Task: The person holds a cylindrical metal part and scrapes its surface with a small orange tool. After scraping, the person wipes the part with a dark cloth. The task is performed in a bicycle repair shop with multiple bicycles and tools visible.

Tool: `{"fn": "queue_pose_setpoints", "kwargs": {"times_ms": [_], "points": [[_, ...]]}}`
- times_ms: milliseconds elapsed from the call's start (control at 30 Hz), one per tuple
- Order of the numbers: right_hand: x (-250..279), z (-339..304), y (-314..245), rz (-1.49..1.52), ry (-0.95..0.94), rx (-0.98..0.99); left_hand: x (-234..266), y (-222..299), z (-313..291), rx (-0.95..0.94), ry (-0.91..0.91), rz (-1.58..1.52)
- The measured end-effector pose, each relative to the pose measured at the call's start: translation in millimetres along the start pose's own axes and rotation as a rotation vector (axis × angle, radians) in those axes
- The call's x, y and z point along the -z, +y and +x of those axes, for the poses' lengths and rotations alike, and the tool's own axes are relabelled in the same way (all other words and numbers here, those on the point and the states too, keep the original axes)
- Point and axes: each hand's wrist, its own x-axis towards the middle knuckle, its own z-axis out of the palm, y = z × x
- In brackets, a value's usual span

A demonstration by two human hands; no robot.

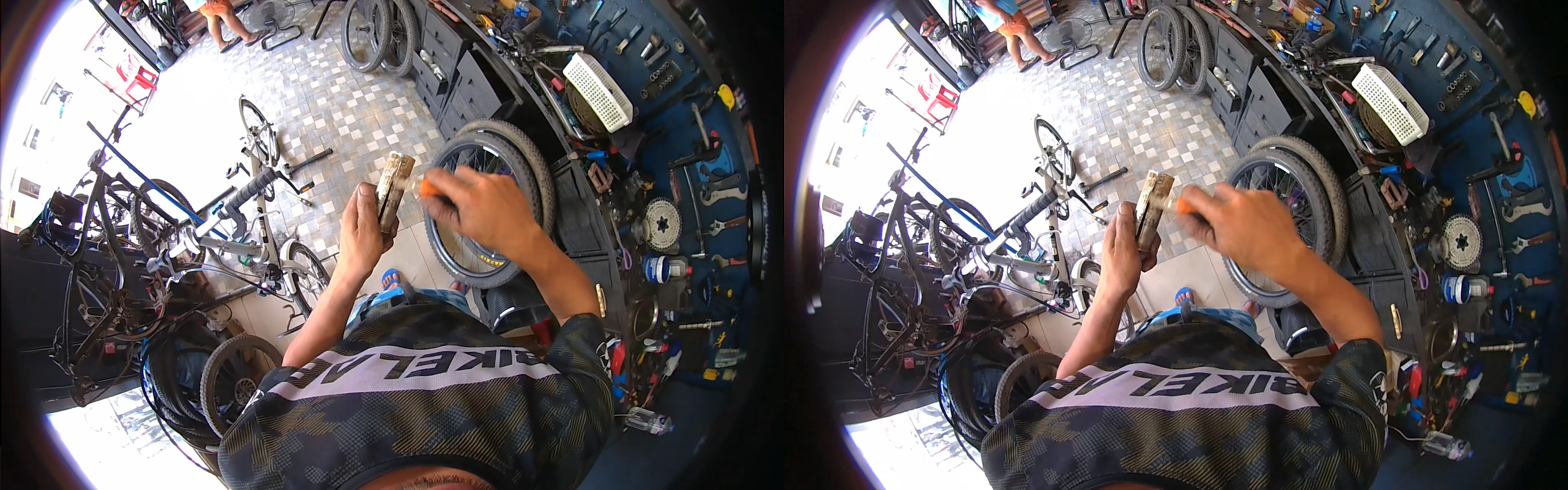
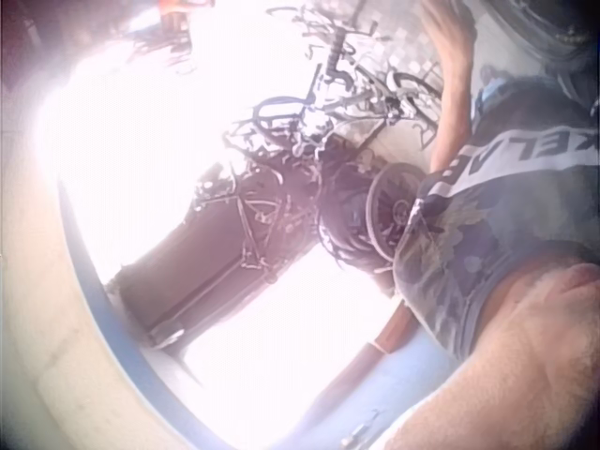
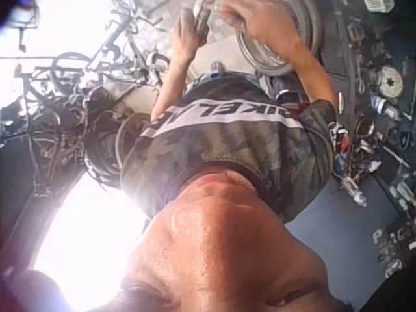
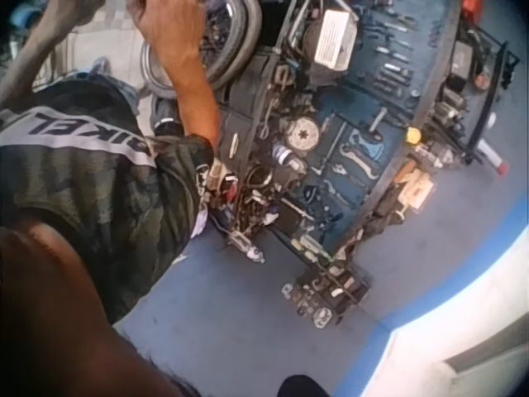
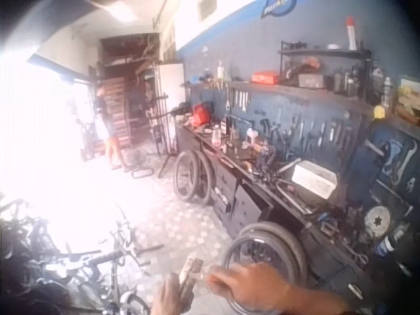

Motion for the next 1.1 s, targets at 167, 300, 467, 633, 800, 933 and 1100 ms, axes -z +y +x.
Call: {"fn": "queue_pose_setpoints", "kwargs": {"times_ms": [167,300,467,633,800,933,1100], "points": [[-1.2,-2.2,1.9,-0.025,0.034,-0.022,-1.3,5.2,-1.0,-0.003,0.007,0.034],[-1.8,0.7,6.9,0.068,0.021,0.003,0.3,2.1,-0.1,-0.021,0.003,0.05],[-4.2,-7.6,-4.4,-0.013,0.026,0.001,0.9,4.6,-3.2,-0.006,-0.004,0.02],[-4.5,-2.5,6.1,-0.071,-0.02,-0.074,1.9,-0.7,-6.7,0.049,-0.014,0.012],[-9.7,-0.6,8.6,-0.078,0.022,-0.092,3.1,-1.7,-6.4,0.025,-0.031,-0.012],[-4.0,-9.3,-0.8,-0.06,0.027,-0.014,1.1,3.0,-9.2,0.019,-0.023,-0.003],[-3.4,-2.2,6.0,-0.031,0.056,-0.042,4.1,0.6,-7.4,0.02,-0.019,-0.001]]}}
